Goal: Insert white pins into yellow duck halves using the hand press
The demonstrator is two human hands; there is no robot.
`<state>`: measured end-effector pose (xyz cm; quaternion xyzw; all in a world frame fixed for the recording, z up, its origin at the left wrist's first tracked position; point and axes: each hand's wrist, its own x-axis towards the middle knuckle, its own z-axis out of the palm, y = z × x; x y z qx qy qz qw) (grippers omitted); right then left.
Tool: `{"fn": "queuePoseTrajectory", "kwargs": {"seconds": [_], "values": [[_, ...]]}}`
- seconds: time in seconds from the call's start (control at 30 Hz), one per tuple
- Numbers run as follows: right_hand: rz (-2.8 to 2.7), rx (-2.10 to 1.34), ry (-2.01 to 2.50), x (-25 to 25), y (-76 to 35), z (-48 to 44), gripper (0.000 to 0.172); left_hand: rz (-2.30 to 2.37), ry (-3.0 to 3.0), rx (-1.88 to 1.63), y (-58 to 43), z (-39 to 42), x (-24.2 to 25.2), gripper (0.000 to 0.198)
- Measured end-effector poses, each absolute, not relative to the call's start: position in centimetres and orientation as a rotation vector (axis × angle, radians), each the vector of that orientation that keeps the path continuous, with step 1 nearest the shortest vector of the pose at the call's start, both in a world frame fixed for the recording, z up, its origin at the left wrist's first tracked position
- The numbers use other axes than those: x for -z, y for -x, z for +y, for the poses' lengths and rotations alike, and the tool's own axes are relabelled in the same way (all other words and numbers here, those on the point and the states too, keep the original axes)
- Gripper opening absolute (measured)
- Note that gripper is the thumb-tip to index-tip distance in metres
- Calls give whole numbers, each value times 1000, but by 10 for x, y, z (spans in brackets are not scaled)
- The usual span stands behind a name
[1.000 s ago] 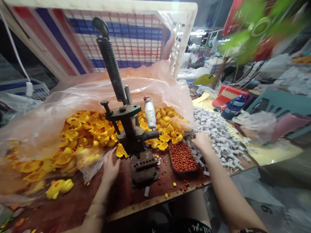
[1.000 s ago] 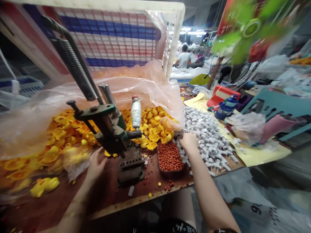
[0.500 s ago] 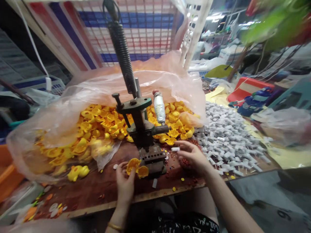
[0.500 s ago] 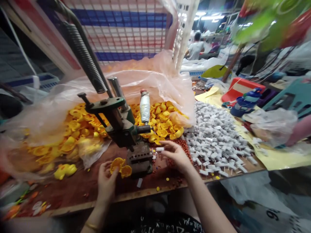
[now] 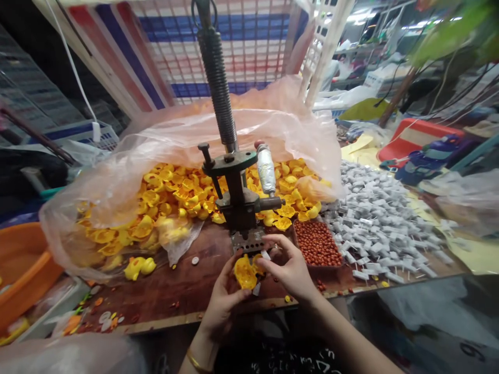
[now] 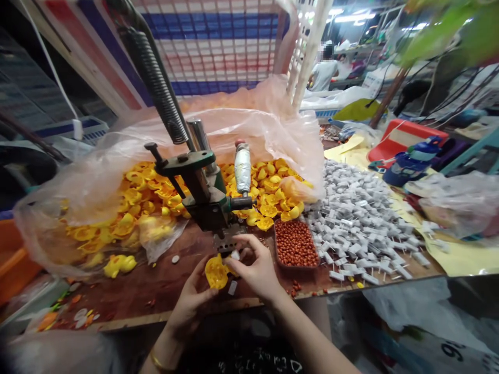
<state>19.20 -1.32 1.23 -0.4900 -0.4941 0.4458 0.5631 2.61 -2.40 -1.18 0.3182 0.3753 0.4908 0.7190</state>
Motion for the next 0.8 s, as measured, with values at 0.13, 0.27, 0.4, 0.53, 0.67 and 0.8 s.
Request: {"fn": "queuePoseTrajectory", "kwargs": {"seconds": [0.13, 0.27, 0.4, 0.53, 0.67, 0.8], "values": [[-1299, -1005, 1160, -11, -185, -24, 25, 969, -958, -1205, -29, -24, 27, 69], [-1561, -744, 1199, 5, -170, -38, 19, 1079, -1266, -1357, -27, -24, 45, 64], [-1843, -488, 1275, 12, -160, -45, 18, 1044, -1483, -1476, -22, -24, 59, 69], [-1978, -226, 1319, 4, -163, -44, 17, 1051, -1650, -1478, -19, -20, 64, 63], [-2064, -164, 1393, -6, -168, -41, 18, 1093, -1856, -1521, -18, -14, 58, 55], [-2206, -231, 1476, -13, -169, -37, 12, 1127, -1942, -1553, -19, -10, 52, 51]]}}
